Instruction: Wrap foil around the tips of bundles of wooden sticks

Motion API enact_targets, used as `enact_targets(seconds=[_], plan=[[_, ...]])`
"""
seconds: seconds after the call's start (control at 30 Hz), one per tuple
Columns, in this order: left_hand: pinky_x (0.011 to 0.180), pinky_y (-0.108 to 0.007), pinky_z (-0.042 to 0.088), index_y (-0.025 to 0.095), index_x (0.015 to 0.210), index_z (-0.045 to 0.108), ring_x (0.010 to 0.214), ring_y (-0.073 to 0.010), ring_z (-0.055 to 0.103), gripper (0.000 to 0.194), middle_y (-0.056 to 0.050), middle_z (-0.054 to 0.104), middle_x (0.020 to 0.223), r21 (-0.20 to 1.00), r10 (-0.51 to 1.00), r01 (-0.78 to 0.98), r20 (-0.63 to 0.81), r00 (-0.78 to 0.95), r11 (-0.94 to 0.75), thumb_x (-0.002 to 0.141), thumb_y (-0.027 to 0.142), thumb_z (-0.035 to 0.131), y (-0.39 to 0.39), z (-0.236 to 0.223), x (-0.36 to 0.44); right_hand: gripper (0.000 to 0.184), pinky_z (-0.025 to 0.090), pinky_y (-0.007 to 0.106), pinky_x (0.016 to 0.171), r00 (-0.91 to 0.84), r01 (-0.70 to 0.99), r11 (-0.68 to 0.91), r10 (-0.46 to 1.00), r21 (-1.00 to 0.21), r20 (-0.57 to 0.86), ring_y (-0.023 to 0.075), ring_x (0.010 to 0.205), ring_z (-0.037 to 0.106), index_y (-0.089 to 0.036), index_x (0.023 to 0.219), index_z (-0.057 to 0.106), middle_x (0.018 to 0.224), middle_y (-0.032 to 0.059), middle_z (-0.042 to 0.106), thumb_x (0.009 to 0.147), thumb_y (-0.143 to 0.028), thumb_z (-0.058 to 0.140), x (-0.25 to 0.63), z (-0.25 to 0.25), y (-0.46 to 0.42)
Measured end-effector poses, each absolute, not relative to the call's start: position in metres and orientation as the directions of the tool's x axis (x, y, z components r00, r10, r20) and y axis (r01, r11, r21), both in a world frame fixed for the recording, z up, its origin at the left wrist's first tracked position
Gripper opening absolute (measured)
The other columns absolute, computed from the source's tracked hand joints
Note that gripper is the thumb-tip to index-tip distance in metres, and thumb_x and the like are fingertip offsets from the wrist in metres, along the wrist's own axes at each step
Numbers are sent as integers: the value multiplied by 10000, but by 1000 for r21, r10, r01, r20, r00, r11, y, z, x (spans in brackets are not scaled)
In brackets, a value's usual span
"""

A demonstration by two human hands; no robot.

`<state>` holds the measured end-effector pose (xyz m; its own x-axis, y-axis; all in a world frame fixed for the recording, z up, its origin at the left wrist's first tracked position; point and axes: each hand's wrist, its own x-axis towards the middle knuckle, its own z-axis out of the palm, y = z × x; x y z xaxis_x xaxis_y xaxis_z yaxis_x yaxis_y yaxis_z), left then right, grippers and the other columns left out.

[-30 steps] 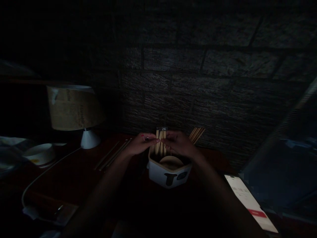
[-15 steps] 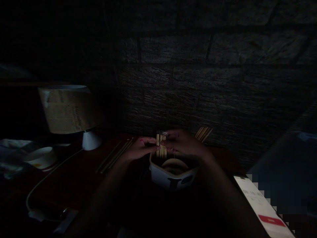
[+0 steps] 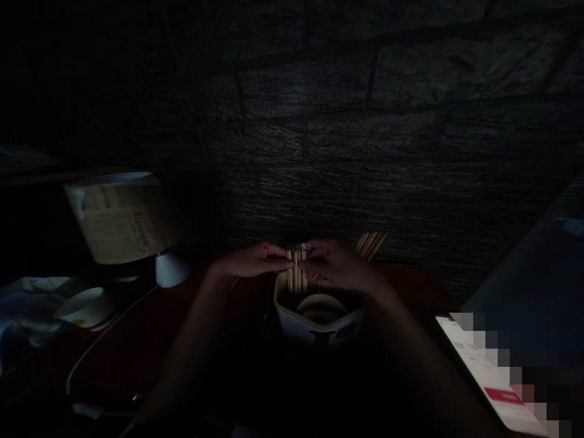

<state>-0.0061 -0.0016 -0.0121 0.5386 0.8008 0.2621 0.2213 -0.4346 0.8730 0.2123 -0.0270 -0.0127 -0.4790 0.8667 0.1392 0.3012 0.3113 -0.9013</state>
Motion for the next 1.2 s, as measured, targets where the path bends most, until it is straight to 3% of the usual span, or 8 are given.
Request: enact_targets(seconds=[0.3, 0.43, 0.57, 0.87, 1.07, 1.2], plan=[[790, -265, 499, 144, 988, 725, 855, -149, 665, 237, -39, 750, 931, 849, 675, 343, 22, 738, -403, 807, 297, 728, 9, 1, -8, 210, 487, 225, 445, -452, 413, 395, 871, -820, 192, 125, 513, 652, -183, 1079, 617, 872, 55, 748, 876, -234, 633, 206, -18, -35], [719, -235, 475, 114, 962, 722, 775, -128, 625, 231, -49, 729, 882, 817, 666, 385, -2, 746, -429, 855, 315, 680, 12, -3, -9, 209, 459, 235, 504, -437, 513, 450, 870, -731, 228, 135, 553, 651, -172, 1068, 618, 783, 46, 734, 905, -302, 612, 199, -21, -36], [684, -232, 471, 112, 998, 718, 750, -131, 613, 274, -50, 716, 864, 807, 673, 389, 15, 739, -445, 871, 349, 664, 14, -6, -8, 152, 444, 247, 555, -424, 543, 473, 868, -694, 259, 143, 608, 655, -175, 1030, 630, 796, 48, 739, 902, -250, 592, 199, -21, -36], [717, -232, 470, 110, 917, 698, 770, -125, 600, 217, -33, 695, 839, 804, 664, 340, 89, 742, -487, 897, 308, 612, 12, -3, -8, 164, 487, 241, 526, -436, 431, 446, 864, -784, 252, 119, 542, 618, -198, 1044, 632, 683, -5, 668, 905, -201, 545, 205, -28, -29], [646, -210, 451, 106, 864, 705, 693, -117, 595, 239, -20, 678, 738, 779, 675, 416, 14, 737, -470, 880, 335, 635, 10, -1, -9, 213, 527, 253, 516, -485, 386, 353, 864, -852, 139, 126, 579, 643, -189, 1100, 639, 816, 39, 703, 902, -219, 569, 205, -27, -29], [706, -218, 480, 117, 898, 713, 756, -119, 629, 193, -26, 720, 824, 822, 692, 396, -3, 722, -410, 838, 298, 685, 9, 0, -10, 156, 543, 265, 549, -499, 366, 342, 857, -866, 127, 124, 599, 639, -172, 1034, 653, 831, 45, 701, 903, -214, 579, 207, -19, -33]])
